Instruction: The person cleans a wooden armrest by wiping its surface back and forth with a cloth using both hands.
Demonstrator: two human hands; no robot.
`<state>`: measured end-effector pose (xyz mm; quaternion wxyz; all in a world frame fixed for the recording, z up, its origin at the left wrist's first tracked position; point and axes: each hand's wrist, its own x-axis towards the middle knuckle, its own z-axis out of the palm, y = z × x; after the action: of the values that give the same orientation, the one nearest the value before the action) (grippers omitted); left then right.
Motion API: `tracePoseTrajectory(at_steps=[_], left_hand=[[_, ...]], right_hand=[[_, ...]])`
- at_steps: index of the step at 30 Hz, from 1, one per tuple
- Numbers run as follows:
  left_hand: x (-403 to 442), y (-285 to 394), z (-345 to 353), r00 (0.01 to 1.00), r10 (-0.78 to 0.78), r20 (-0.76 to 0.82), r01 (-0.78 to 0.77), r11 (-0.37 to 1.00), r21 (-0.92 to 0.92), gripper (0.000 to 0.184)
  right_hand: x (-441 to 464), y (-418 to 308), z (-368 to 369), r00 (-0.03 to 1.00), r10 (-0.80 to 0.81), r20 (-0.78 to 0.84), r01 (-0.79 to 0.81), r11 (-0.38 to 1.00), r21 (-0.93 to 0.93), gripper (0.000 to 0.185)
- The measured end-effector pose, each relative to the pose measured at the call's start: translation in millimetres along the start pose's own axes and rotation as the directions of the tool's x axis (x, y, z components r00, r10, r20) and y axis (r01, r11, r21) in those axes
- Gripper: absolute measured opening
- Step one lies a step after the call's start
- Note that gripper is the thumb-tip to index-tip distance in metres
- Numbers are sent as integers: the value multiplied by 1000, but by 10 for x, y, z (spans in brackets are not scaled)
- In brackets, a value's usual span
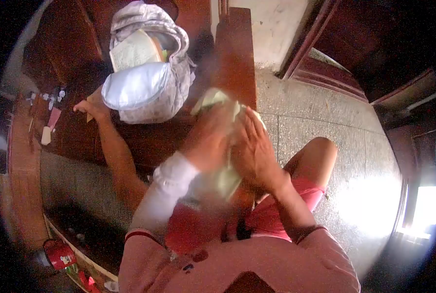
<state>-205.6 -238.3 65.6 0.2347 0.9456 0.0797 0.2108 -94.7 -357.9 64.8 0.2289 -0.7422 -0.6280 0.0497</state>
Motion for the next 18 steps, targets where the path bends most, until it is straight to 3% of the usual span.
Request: tracePoseTrajectory(at_steps=[3, 5, 6, 7, 9, 10, 12, 15, 16, 18], left_hand=[[416, -328, 143, 998, -58, 13, 56, 995, 88, 49], [658, -618, 365, 991, -102, -91, 100, 995, -31, 54], [782, -693, 326, 992, -108, -71, 109, 994, 17, 53], [913, -863, 367, 993, -22, -114, 45, 978, 206, 52], [1207, -1160, 426, 991, -48, -128, 75, 975, 210, 50], [1346, -1333, 501, 979, 19, -201, 32, 968, 247, 48], [1637, -1512, 554, 972, -47, -230, 107, 961, 255, 45], [1985, -1530, 471, 963, -202, -179, 242, 940, 242, 43], [2080, -1538, 453, 954, -206, -217, 255, 939, 229, 42], [2223, -1830, 649, 932, -160, -326, 279, 890, 360, 40]], right_hand=[[425, 219, -143, 999, -7, 50, 7, 1000, 6, 54], [698, 474, -6, 999, -39, 7, 39, 998, -45, 53], [840, 601, 56, 998, -59, -30, 56, 995, -83, 52], [987, 680, 32, 996, -82, 21, 85, 976, -198, 50], [1356, 852, -7, 984, -101, 147, 153, 902, -405, 45], [1512, 1044, 126, 983, -173, -54, 151, 946, -286, 41], [1804, 1509, 510, 862, -213, -459, 217, 975, -46, 33], [2168, 1829, 421, 816, -467, -339, 368, 874, -317, 27], [2233, 1791, 332, 927, -336, -166, 223, 850, -477, 43], [2484, 2094, 516, 862, -386, -328, 277, 902, -331, 49]])
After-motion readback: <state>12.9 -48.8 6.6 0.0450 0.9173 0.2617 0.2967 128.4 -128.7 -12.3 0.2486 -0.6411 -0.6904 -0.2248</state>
